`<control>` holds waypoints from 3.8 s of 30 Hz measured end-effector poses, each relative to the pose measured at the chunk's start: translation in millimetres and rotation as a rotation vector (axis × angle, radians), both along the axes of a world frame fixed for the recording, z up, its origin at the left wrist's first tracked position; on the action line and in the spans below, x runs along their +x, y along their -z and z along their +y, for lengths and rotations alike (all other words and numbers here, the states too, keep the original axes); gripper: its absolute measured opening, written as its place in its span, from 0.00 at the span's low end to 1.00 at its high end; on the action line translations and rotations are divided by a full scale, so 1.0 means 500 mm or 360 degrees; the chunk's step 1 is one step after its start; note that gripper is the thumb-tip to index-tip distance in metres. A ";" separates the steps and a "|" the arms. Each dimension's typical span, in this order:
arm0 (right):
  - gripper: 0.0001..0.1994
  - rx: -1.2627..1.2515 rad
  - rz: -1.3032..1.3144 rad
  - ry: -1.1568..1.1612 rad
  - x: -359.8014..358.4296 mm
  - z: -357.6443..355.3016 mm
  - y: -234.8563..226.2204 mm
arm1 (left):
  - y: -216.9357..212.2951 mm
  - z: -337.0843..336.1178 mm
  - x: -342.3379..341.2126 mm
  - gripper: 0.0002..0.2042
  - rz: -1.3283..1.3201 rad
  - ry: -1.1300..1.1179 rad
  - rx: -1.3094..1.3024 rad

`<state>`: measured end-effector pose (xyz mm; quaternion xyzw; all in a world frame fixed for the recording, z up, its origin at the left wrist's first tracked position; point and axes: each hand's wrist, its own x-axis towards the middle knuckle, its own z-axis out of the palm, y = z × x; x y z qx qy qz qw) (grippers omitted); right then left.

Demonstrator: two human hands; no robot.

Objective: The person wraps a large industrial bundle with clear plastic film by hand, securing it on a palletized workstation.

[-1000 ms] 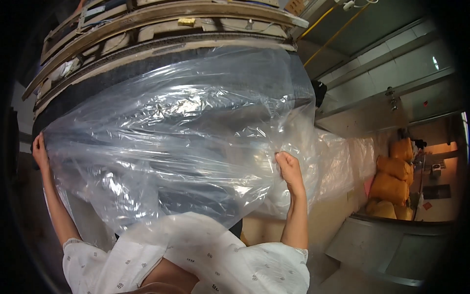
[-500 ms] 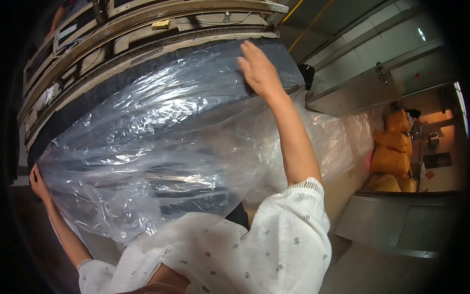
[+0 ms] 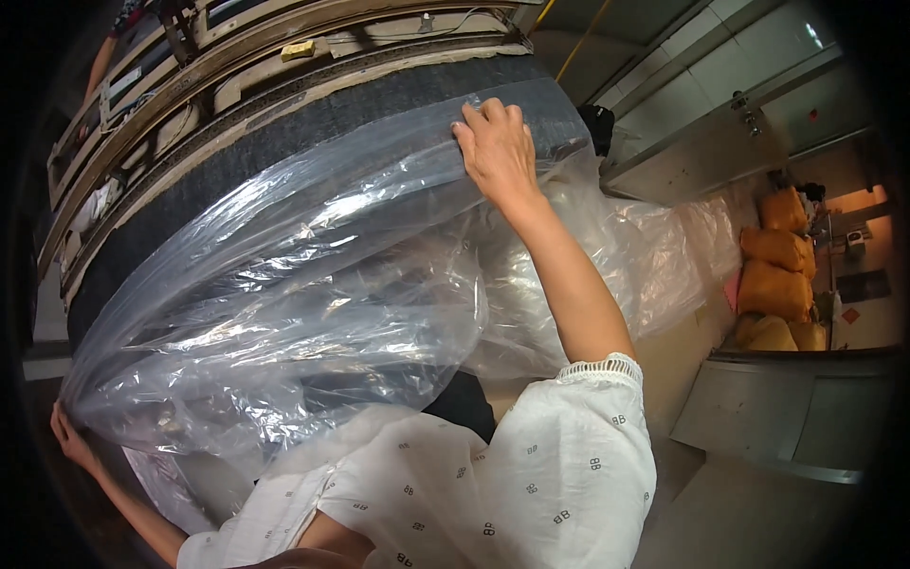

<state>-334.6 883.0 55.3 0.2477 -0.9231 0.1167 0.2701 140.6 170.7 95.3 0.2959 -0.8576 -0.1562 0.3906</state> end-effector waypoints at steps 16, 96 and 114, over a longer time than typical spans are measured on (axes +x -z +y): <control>0.07 -0.0838 -0.0844 -0.0579 -0.238 0.071 -0.034 | 0.103 0.105 0.040 0.18 0.0598 -0.0311 0.1001; 0.16 -0.1227 -0.1136 -0.0676 0.155 -0.094 -0.090 | -0.104 0.938 -0.741 0.13 -0.0369 0.1844 0.0173; 0.07 -0.0298 -0.0776 -0.0702 0.037 -0.024 -0.110 | 0.057 0.951 -0.783 0.08 0.0549 0.1922 0.2005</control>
